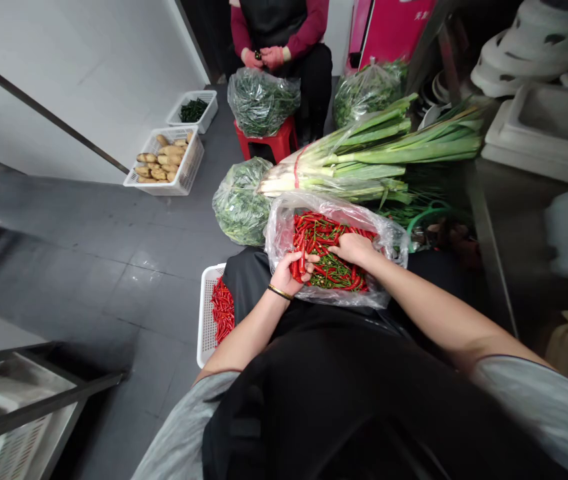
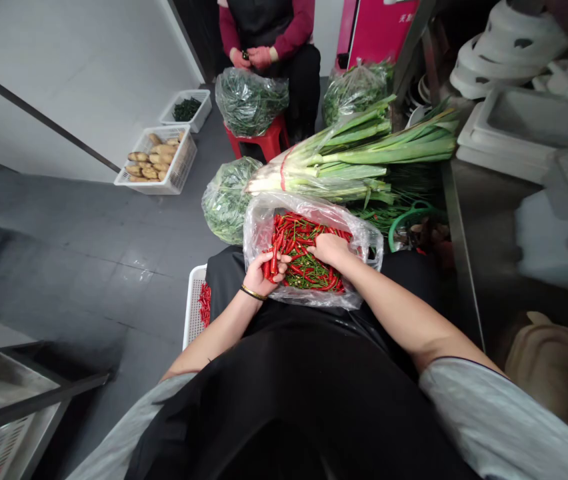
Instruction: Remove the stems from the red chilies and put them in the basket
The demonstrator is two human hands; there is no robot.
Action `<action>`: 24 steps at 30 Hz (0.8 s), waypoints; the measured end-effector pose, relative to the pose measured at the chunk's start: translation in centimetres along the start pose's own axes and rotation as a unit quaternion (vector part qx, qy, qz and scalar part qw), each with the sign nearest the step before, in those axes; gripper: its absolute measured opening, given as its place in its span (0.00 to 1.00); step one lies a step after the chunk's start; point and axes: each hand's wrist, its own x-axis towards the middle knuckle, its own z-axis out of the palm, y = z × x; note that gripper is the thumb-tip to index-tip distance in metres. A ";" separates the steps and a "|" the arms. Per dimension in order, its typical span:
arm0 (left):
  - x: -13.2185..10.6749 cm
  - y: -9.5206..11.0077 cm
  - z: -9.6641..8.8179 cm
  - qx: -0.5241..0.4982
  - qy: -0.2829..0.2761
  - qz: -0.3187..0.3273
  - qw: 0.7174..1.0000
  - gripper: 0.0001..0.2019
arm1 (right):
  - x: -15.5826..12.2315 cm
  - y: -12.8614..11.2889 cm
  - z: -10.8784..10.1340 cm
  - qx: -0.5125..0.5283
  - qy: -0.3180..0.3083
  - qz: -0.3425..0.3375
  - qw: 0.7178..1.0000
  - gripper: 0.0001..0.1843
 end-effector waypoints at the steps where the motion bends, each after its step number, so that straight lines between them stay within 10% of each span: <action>1: -0.1 0.1 -0.2 -0.001 0.000 -0.005 1.000 0.12 | 0.3 0.1 0.2 0.001 -0.003 -0.001 1.000 0.21; 7: -1.2 0.9 -1.0 0.014 -0.009 0.021 1.000 0.20 | -3.2 0.1 0.6 -0.010 0.023 -0.033 0.999 0.16; 14: -1.2 1.6 -0.1 0.072 -0.018 0.051 0.996 0.18 | -3.1 -5.5 2.1 -0.060 0.002 -0.170 0.984 0.17; 24: -0.6 -1.0 1.6 0.309 0.015 0.090 0.947 0.21 | -4.7 -2.4 -0.8 0.378 0.063 -0.146 0.912 0.13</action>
